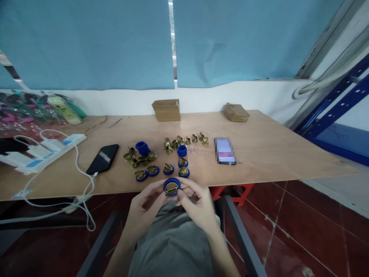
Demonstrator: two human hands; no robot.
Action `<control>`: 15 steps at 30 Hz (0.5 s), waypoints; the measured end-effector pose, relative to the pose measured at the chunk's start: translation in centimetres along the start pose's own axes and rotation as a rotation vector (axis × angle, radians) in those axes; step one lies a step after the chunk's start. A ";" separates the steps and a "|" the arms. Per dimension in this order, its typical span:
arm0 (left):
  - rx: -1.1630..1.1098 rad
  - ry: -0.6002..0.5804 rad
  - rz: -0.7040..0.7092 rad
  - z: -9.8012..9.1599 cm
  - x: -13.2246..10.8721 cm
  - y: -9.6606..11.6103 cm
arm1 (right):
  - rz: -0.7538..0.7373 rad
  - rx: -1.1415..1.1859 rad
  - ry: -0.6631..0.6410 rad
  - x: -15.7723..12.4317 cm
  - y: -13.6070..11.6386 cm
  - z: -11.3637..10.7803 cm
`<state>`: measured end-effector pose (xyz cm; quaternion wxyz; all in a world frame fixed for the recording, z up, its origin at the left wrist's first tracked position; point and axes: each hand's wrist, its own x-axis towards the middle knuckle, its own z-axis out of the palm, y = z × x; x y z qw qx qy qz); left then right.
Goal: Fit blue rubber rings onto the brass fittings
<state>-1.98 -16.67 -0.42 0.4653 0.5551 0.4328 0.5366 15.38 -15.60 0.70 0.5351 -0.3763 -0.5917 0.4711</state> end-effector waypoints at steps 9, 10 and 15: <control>0.023 0.020 0.077 0.6 0.3 -1.1 | -0.165 -0.213 0.019 0.0 0.3 -0.5; 0.033 0.021 0.078 0.5 0.4 -1.2 | -0.166 -0.225 0.018 0.0 0.4 -0.4; 0.123 0.024 0.108 0.0 0.5 -1.2 | -0.142 -0.218 0.036 0.1 1.0 -0.1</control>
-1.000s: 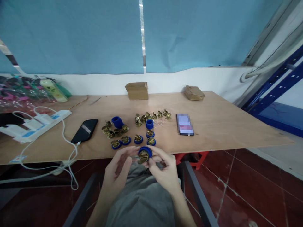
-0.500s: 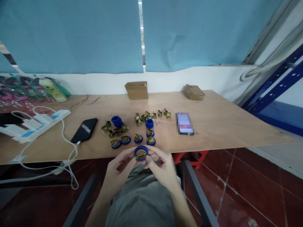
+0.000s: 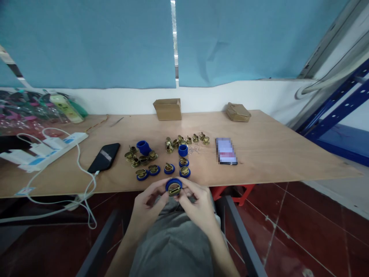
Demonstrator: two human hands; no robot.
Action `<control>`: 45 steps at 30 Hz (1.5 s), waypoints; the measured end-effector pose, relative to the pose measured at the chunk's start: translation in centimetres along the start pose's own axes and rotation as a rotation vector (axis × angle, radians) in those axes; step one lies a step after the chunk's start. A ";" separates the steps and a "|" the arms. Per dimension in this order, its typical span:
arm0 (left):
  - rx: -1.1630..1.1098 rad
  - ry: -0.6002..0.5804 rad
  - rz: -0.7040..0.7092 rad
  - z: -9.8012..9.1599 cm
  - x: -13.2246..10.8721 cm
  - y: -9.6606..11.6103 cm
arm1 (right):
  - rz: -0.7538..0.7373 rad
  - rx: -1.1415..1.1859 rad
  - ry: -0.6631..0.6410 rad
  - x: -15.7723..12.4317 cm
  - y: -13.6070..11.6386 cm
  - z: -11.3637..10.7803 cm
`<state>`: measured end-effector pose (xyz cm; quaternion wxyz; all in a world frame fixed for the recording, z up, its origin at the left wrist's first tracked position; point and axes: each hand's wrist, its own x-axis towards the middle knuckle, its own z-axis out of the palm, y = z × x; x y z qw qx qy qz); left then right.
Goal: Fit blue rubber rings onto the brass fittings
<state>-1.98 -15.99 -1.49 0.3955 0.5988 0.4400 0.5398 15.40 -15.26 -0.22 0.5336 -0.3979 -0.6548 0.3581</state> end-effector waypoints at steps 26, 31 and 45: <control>0.056 -0.101 -0.082 -0.5 0.2 0.9 | -0.047 -0.101 0.022 0.1 1.1 -0.4; 0.132 -0.073 -0.070 -0.6 0.4 0.7 | -0.078 -0.136 0.018 0.3 1.0 -0.3; 0.080 -0.009 -0.059 -0.3 0.5 0.9 | -0.043 -0.127 -0.040 0.2 1.3 -0.5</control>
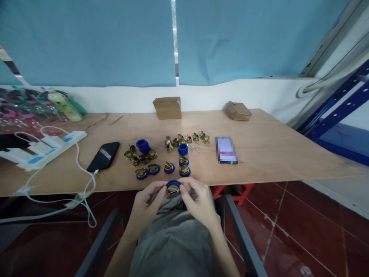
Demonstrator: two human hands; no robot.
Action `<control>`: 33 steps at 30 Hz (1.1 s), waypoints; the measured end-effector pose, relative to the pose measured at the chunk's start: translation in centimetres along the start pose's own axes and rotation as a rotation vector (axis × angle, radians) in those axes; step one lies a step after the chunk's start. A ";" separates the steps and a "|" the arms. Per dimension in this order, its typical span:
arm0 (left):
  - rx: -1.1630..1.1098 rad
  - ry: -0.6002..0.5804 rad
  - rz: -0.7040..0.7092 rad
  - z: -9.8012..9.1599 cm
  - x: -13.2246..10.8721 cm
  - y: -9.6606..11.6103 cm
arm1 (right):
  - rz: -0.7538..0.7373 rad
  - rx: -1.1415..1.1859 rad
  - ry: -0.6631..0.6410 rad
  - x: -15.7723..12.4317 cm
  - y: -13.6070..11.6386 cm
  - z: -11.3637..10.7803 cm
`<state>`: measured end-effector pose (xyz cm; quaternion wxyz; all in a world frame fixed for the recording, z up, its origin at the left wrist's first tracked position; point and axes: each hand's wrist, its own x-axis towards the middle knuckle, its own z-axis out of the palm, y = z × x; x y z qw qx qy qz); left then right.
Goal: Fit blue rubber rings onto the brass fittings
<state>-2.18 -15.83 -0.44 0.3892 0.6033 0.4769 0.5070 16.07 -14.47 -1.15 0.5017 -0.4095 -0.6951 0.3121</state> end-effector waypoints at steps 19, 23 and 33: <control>-0.069 0.026 -0.042 0.3 -0.4 -0.6 | 0.004 0.040 -0.101 0.3 -0.5 0.3; -0.081 0.036 -0.031 0.4 -0.4 -0.7 | 0.008 0.055 -0.091 0.5 -0.9 0.5; -0.024 0.012 -0.023 0.3 -0.4 -0.7 | -0.016 0.017 -0.050 0.3 -0.4 0.3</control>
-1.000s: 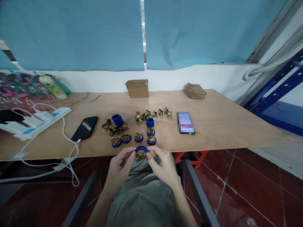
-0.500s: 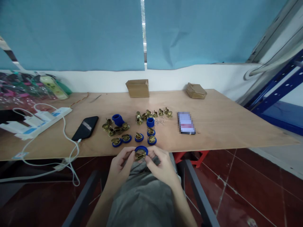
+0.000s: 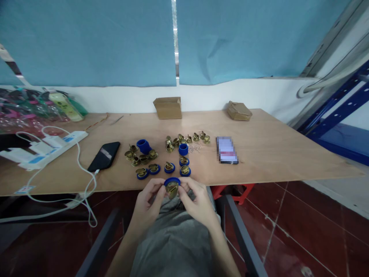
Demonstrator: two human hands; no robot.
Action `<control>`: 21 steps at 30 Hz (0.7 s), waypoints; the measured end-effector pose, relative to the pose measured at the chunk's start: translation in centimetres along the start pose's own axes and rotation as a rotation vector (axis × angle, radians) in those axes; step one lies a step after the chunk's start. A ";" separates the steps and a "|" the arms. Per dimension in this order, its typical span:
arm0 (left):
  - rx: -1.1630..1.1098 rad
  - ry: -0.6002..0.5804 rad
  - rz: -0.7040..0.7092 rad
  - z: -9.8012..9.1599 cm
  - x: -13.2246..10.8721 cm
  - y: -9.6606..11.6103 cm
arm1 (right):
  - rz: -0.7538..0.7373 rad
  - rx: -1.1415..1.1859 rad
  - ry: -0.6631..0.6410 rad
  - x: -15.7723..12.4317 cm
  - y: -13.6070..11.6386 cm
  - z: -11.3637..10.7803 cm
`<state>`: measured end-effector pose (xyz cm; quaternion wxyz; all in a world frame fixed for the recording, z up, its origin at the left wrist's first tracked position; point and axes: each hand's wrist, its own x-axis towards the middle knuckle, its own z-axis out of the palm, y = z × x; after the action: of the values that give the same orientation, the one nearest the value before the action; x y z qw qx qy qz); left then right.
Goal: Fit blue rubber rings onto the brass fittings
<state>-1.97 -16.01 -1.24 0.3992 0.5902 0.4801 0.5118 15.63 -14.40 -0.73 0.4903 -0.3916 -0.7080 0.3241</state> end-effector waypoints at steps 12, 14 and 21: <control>0.106 -0.020 0.092 -0.4 0.5 0.3 | -0.025 -0.039 0.019 -0.4 0.6 0.0; 0.086 -0.060 0.049 -0.4 0.5 0.4 | -0.025 -0.042 0.026 -0.4 0.7 -0.2; 0.066 -0.122 -0.034 -0.3 0.4 0.7 | -0.021 -0.085 0.052 -0.2 0.5 -0.6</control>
<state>-2.16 -15.73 -0.43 0.4166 0.6248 0.4815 0.4519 16.36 -14.28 -1.06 0.4947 -0.4128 -0.7123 0.2784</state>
